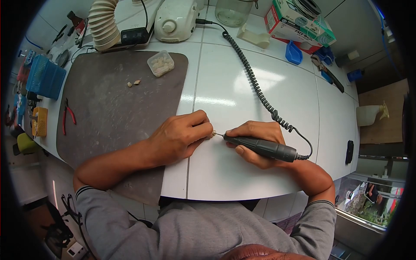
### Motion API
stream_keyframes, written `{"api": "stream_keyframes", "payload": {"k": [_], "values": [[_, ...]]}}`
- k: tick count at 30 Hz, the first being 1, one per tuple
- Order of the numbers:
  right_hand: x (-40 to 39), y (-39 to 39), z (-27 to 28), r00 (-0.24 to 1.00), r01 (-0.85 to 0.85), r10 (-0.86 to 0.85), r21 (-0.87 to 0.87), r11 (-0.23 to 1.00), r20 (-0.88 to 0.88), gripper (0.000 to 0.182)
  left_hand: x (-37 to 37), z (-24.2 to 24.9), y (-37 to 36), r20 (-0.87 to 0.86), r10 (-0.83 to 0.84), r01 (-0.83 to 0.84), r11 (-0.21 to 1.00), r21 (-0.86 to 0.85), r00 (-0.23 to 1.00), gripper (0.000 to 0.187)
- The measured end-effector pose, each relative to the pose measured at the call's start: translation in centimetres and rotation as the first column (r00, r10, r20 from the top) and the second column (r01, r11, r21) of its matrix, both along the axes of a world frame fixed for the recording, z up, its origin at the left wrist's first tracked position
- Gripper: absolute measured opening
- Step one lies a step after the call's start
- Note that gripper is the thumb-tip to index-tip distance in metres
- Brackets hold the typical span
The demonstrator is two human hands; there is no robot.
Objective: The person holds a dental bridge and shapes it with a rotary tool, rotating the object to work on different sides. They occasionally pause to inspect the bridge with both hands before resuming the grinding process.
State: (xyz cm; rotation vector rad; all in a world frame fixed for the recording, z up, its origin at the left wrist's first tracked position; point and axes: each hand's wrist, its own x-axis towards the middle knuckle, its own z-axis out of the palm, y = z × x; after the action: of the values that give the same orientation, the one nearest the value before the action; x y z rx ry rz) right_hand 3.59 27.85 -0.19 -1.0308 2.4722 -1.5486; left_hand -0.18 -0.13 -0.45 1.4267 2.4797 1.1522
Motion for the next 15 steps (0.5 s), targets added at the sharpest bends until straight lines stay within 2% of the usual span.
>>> {"api": "stream_keyframes", "payload": {"k": [3,6,9,12,15], "values": [[0.03,-0.13,0.61,0.999,0.042,-0.043,0.062,0.997,0.025,0.032,0.00,0.04,0.01,0.004,0.001,-0.001,1.000,-0.001,1.000,0.018],[0.05,-0.15,0.13,1.000,0.005,-0.005,0.005,1.000,-0.017,0.030,-0.02,0.04,-0.02,0.000,0.003,-0.003,1.000,0.002,1.000,0.018],[0.10,-0.17,0.54,0.998,0.049,-0.051,0.061,0.997,0.030,0.031,0.04,0.05,0.05,0.006,0.002,-0.002,1.000,0.006,1.000,0.018],[-0.03,-0.15,0.21,1.000,-0.001,0.001,0.006,1.000,-0.020,0.031,-0.02,0.03,-0.02,0.001,0.002,-0.002,1.000,0.004,1.000,0.018],[0.07,-0.15,0.39,0.998,0.046,-0.048,0.046,0.998,0.033,0.031,0.01,-0.03,0.02,0.007,0.003,-0.003,1.000,0.009,1.000,0.018]]}}
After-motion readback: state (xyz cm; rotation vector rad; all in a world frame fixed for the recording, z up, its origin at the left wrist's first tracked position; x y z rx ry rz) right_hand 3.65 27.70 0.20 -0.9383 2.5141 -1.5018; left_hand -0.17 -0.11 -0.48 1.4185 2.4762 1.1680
